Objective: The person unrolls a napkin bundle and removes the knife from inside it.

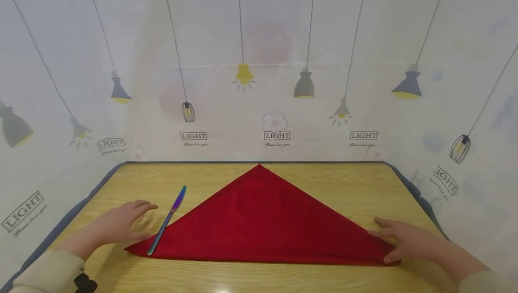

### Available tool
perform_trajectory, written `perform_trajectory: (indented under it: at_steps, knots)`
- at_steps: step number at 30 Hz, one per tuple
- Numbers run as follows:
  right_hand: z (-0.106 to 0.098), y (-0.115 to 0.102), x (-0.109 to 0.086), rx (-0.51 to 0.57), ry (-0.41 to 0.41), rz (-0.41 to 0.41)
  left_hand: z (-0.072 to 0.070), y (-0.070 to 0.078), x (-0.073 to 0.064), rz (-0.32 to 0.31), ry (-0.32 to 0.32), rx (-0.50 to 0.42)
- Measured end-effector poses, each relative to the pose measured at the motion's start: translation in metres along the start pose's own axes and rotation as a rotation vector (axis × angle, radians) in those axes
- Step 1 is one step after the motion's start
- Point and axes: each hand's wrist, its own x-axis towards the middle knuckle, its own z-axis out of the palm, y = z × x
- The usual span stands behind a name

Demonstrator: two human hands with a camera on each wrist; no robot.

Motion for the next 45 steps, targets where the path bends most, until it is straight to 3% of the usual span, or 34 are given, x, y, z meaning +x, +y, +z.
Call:
perform_trajectory:
  at_steps: [8,15,21,36,45]
  knots:
    - [-0.004,-0.003,0.000,-0.002,-0.008,0.021,0.003,0.005,0.031,-0.019,-0.036,-0.037]
    - [0.000,0.000,0.001,0.009,0.005,0.011,0.009,0.009,0.053,-0.072,-0.103,-0.208]
    - [0.001,0.000,0.002,0.019,-0.006,0.025,0.012,0.008,0.068,-0.059,-0.143,-0.235]
    - [0.000,-0.003,0.001,0.030,-0.003,0.016,0.010,0.001,0.073,-0.065,-0.234,-0.273]
    - [0.001,-0.002,0.001,0.046,-0.001,0.031,0.017,-0.003,0.076,-0.076,-0.206,-0.365]
